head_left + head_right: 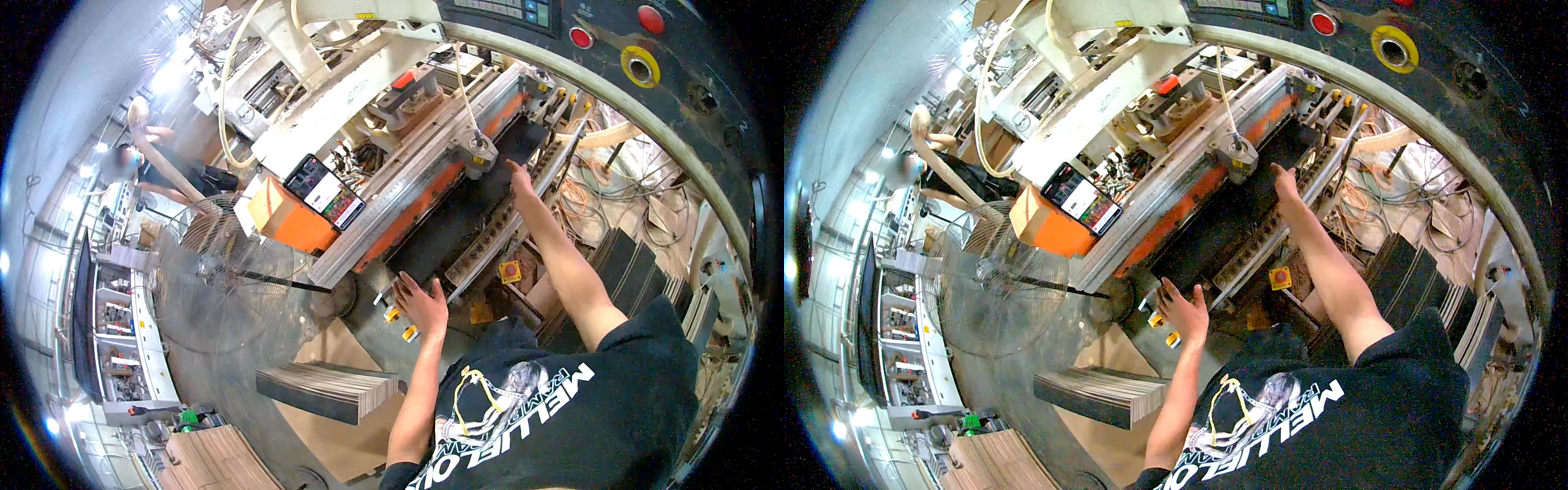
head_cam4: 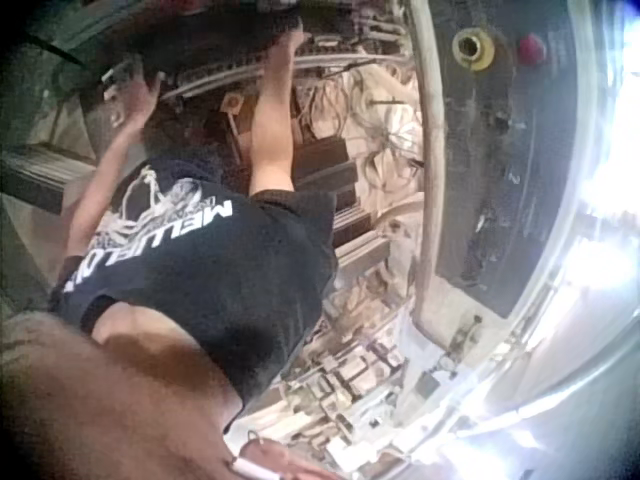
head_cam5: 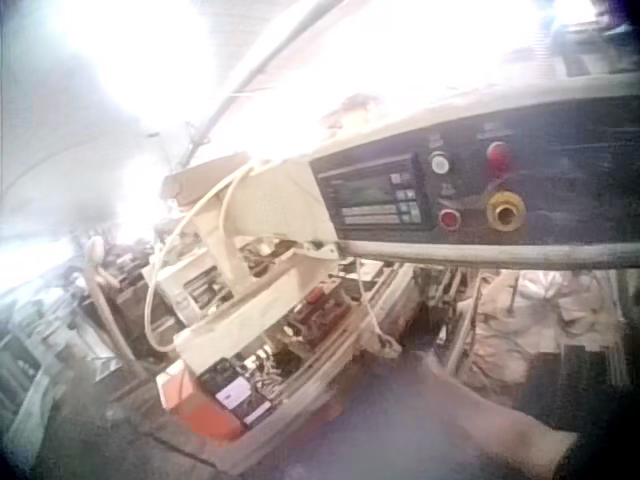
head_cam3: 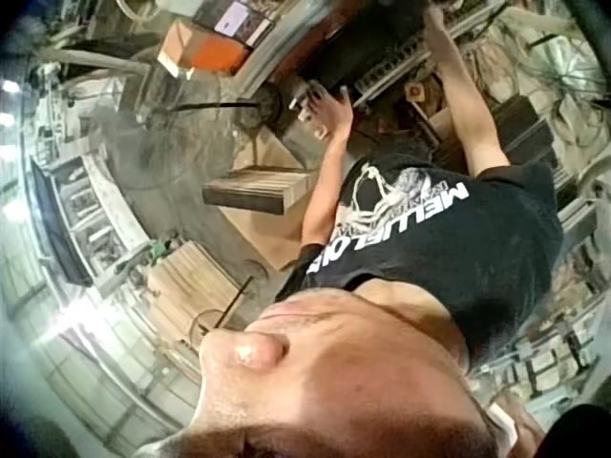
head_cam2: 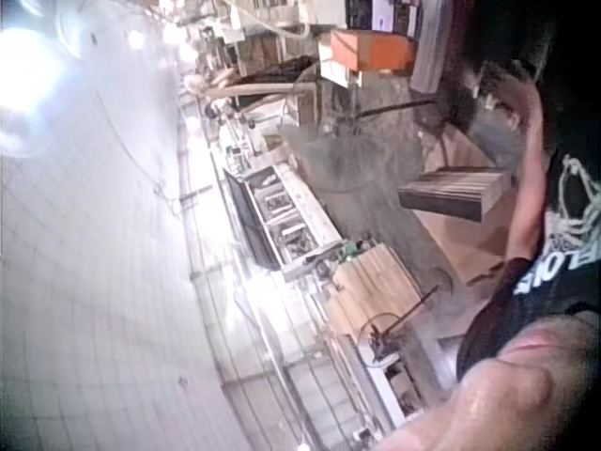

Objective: The person feeds wooden boards into an edge-banding machine by hand and stacks the processed boards onto a pile on the floor.

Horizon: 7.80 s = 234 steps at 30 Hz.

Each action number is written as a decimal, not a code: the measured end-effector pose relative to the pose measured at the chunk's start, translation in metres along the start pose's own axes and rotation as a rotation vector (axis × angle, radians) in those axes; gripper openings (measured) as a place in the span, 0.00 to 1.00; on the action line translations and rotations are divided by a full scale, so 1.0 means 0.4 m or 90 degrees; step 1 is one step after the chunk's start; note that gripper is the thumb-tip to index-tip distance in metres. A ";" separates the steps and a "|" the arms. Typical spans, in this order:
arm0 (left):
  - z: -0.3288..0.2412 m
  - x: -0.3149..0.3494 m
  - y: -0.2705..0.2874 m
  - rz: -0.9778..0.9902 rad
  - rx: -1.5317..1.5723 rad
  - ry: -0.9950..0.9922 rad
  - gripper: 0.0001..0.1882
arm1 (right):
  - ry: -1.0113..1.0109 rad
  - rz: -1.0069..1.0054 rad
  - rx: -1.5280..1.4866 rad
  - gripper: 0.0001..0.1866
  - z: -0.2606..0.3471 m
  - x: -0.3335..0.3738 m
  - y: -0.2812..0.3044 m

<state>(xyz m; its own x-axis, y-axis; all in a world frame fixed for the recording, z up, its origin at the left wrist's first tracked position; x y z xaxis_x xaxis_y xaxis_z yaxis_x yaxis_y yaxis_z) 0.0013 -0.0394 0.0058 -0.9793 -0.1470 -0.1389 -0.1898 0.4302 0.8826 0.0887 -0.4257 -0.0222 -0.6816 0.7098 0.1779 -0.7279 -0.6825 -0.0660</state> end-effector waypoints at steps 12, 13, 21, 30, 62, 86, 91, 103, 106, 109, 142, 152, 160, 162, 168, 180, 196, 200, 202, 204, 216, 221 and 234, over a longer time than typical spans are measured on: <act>0.017 -0.046 0.058 0.032 -0.028 0.041 0.44 | 0.212 -0.073 0.336 0.39 -0.050 0.026 0.038; 0.037 -0.048 0.064 -0.006 -0.041 0.026 0.45 | 0.205 -0.054 0.510 0.39 -0.033 0.075 -0.007; 0.084 -0.073 0.014 0.076 0.058 -0.017 0.42 | 0.303 -0.105 0.698 0.35 -0.079 0.232 -0.108; 0.092 -0.063 0.011 0.047 0.081 -0.087 0.40 | 0.280 -0.146 0.704 0.33 -0.063 0.259 -0.102; 0.088 -0.057 -0.021 0.140 0.004 -0.088 0.44 | 0.350 -0.231 0.629 0.29 -0.055 0.277 -0.084; 0.094 -0.061 -0.002 0.142 -0.094 -0.027 0.41 | 0.327 -0.189 0.644 0.30 -0.057 0.269 -0.114; 0.090 -0.053 -0.010 0.014 -0.055 -0.115 0.38 | 0.324 -0.200 0.659 0.30 -0.044 0.276 -0.125; 0.108 -0.068 -0.012 0.037 -0.042 -0.088 0.38 | 0.351 -0.182 0.642 0.30 -0.043 0.275 -0.127; 0.092 -0.062 -0.012 0.040 -0.043 -0.083 0.38 | 0.354 -0.195 0.636 0.29 -0.046 0.277 -0.121; 0.085 -0.057 -0.008 0.024 -0.050 -0.100 0.39 | 0.360 -0.209 0.632 0.29 -0.051 0.279 -0.117; 0.095 -0.062 -0.009 0.044 -0.055 -0.067 0.40 | 0.307 -0.141 0.599 0.31 -0.018 0.293 -0.119; 0.089 -0.050 -0.004 0.024 -0.020 -0.078 0.39 | 0.347 -0.159 0.628 0.31 -0.057 0.280 -0.108; 0.100 -0.063 -0.012 0.035 -0.070 -0.076 0.37 | 0.342 -0.155 0.644 0.30 -0.027 0.291 -0.127; 0.104 -0.066 -0.015 0.018 -0.062 -0.075 0.38 | 0.350 -0.143 0.622 0.30 -0.020 0.296 -0.134; 0.091 -0.069 -0.018 0.022 -0.043 -0.104 0.38 | 0.352 -0.157 0.618 0.32 -0.049 0.270 -0.117; 0.108 -0.062 -0.012 0.050 -0.038 -0.116 0.38 | 0.354 -0.188 0.651 0.32 -0.029 0.296 -0.120; 0.037 -0.109 0.022 0.144 0.019 -0.477 0.21 | -0.097 -0.124 0.158 0.26 -0.034 0.368 -0.110; 0.025 -0.146 0.066 0.278 0.079 -0.452 0.21 | -0.117 -0.170 0.067 0.30 -0.055 0.377 -0.102; 0.026 -0.160 0.087 0.316 0.132 -0.456 0.22 | -0.090 -0.217 0.000 0.30 -0.046 0.397 -0.110; 0.021 -0.162 0.096 0.321 0.115 -0.442 0.22 | -0.096 -0.296 -0.025 0.29 -0.046 0.438 -0.098; 0.036 -0.124 0.019 0.167 0.002 -0.426 0.24 | -0.114 -0.373 0.243 0.26 0.000 0.736 0.209; 0.027 -0.114 0.025 0.180 -0.029 -0.395 0.26 | -0.074 -0.432 0.241 0.26 -0.074 0.804 0.299; -0.228 0.520 0.050 0.664 0.204 -0.515 0.31 | 0.021 -0.584 0.094 0.34 -0.093 0.911 0.509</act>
<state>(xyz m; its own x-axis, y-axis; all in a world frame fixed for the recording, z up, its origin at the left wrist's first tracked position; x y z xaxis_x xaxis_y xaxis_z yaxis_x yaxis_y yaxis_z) -0.1997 -0.1427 0.0355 -0.4219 0.8835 0.2036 0.7594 0.2217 0.6117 -0.3106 -0.2995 -0.0073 0.1528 0.9858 0.0696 -0.9677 0.1349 0.2131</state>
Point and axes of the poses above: each hand's wrist, its own x-axis away from the middle knuckle, its own y-axis out of the back of the hand, z = x × y, the point moved 2 cm from there along -x, towards the middle knuckle, and after that the axes turned 15 degrees about y, right-handed, at the moved point
